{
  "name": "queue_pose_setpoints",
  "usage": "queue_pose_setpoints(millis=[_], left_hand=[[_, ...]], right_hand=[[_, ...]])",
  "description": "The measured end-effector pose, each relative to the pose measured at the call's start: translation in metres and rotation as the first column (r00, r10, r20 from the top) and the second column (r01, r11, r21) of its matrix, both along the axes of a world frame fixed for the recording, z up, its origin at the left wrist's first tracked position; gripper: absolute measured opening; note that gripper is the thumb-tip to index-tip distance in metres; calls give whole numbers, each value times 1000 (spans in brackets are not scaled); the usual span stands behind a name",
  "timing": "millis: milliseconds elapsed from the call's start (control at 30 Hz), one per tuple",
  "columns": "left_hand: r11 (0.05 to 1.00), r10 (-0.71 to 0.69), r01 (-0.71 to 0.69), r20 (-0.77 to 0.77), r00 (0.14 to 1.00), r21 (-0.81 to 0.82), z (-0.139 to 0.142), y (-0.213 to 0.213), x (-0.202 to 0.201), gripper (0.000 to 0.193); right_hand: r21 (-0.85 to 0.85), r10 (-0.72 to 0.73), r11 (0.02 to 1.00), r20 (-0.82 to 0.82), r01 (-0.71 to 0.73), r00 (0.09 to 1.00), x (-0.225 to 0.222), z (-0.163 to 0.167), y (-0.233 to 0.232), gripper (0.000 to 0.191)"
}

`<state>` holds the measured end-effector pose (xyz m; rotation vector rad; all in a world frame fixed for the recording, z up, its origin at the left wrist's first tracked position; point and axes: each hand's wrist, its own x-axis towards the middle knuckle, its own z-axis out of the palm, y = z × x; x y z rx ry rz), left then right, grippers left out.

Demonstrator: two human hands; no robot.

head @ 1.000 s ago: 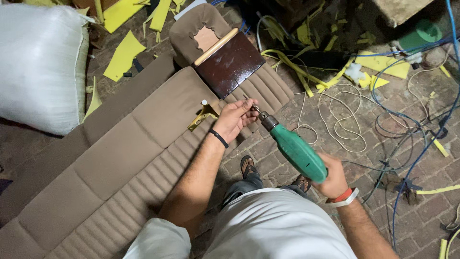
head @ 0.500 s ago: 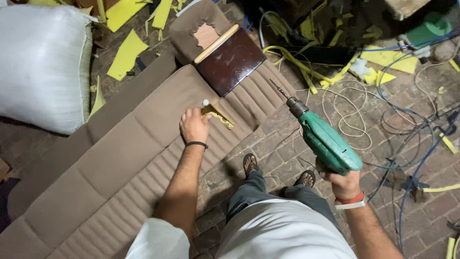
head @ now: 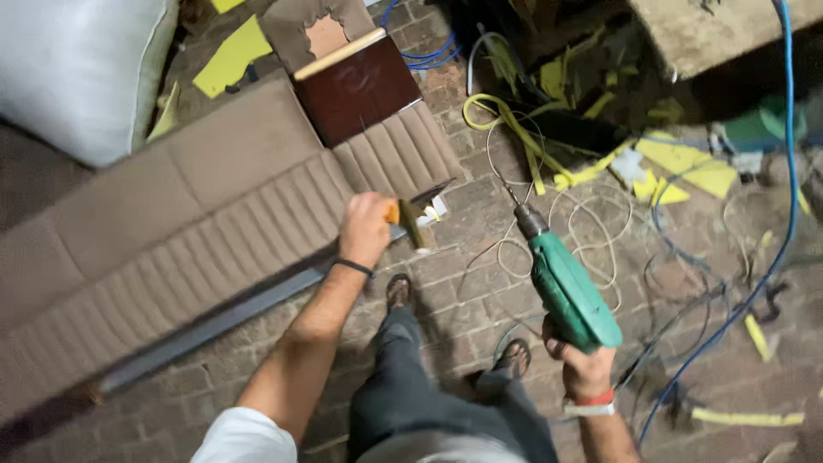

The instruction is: The person picks up screws from a ledge and places them into a cardboard box, then walks to a workbench and untangles a power cord. They pick up a power drill and a gold-colored metal bracket, hold the bracket against the corner of an upholstered sofa arm, and drive screws to fasten the bracket in place.

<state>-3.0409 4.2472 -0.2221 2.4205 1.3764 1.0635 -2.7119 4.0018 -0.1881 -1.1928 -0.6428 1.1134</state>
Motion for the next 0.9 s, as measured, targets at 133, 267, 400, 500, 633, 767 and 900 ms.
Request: queue_pose_setpoints(millis=[133, 267, 400, 500, 633, 767, 900], left_hand=[[999, -30, 32, -149, 988, 9, -24, 13, 72, 35], [973, 59, 41, -414, 909, 229, -47, 38, 92, 48], [917, 103, 50, -355, 929, 396, -70, 49, 86, 43], [846, 139, 52, -314, 939, 530, -90, 58, 81, 39], [737, 177, 58, -275, 945, 673, -110, 77, 72, 35], [595, 171, 65, -205, 964, 801, -109, 93, 73, 27], [550, 161, 63, -180, 970, 833, -100, 96, 75, 24]], right_hand=[[4, 35, 999, 35, -35, 999, 49, -49, -12, 57], [34, -8, 999, -68, 11, 998, 62, -116, -28, 62], [80, 10, 997, -104, -2, 995, 44, -214, 4, 62], [144, 46, 989, -131, -27, 990, 24, -294, 34, 63], [212, 72, 976, -133, -43, 988, 12, -391, 94, 63], [297, 56, 955, -123, -17, 991, -5, -440, 123, 64], [337, 28, 942, -120, 14, 992, -21, -436, 129, 64]])
